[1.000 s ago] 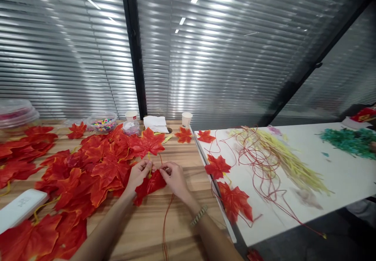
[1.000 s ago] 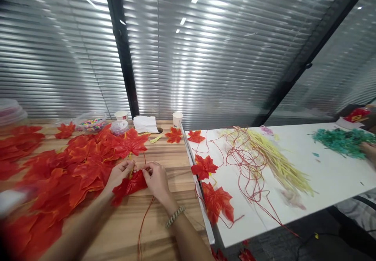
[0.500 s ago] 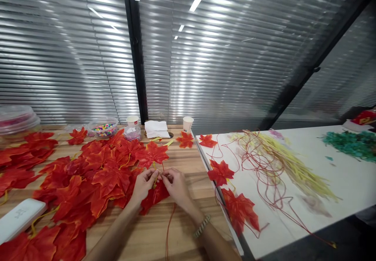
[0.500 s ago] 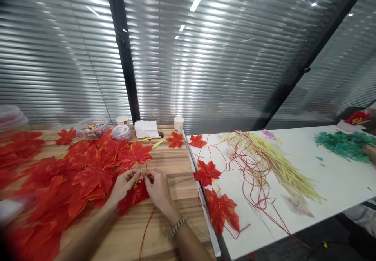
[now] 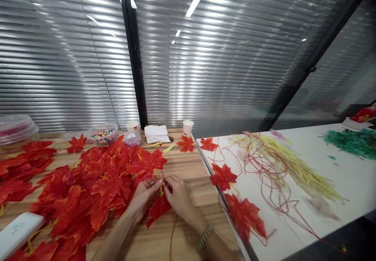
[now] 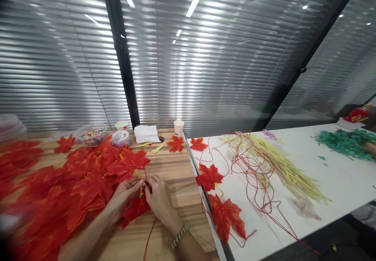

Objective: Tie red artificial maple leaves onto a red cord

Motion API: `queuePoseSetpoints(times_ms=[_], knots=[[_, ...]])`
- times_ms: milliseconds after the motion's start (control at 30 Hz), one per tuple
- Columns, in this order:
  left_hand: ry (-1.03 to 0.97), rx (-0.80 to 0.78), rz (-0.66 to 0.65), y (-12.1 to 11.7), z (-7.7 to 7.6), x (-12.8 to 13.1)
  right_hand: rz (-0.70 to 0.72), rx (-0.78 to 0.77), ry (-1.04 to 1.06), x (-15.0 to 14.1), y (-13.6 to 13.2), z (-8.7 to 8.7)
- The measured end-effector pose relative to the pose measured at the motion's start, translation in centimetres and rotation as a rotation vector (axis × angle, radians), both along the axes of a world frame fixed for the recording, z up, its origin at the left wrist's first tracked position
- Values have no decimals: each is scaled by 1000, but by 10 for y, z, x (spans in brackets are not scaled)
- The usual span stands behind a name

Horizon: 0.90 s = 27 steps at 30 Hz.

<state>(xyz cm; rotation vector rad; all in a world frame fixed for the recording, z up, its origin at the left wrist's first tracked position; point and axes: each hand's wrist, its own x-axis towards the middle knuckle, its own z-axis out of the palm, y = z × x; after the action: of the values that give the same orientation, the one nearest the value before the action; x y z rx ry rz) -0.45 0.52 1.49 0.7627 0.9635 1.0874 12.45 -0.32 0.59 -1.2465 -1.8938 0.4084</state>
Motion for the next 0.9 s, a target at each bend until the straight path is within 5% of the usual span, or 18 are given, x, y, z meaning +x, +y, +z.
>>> queuePoseSetpoints(times_ms=[433, 667, 900], knots=[[-114, -120, -40, 10, -10, -15, 73, 14, -158, -3, -4, -1], [-144, 26, -59, -3, 3, -8, 33, 30, -240, -1, -1, 3], [-152, 89, -174, -7, 0, -6, 17, -15, -382, 2, -1, 0]])
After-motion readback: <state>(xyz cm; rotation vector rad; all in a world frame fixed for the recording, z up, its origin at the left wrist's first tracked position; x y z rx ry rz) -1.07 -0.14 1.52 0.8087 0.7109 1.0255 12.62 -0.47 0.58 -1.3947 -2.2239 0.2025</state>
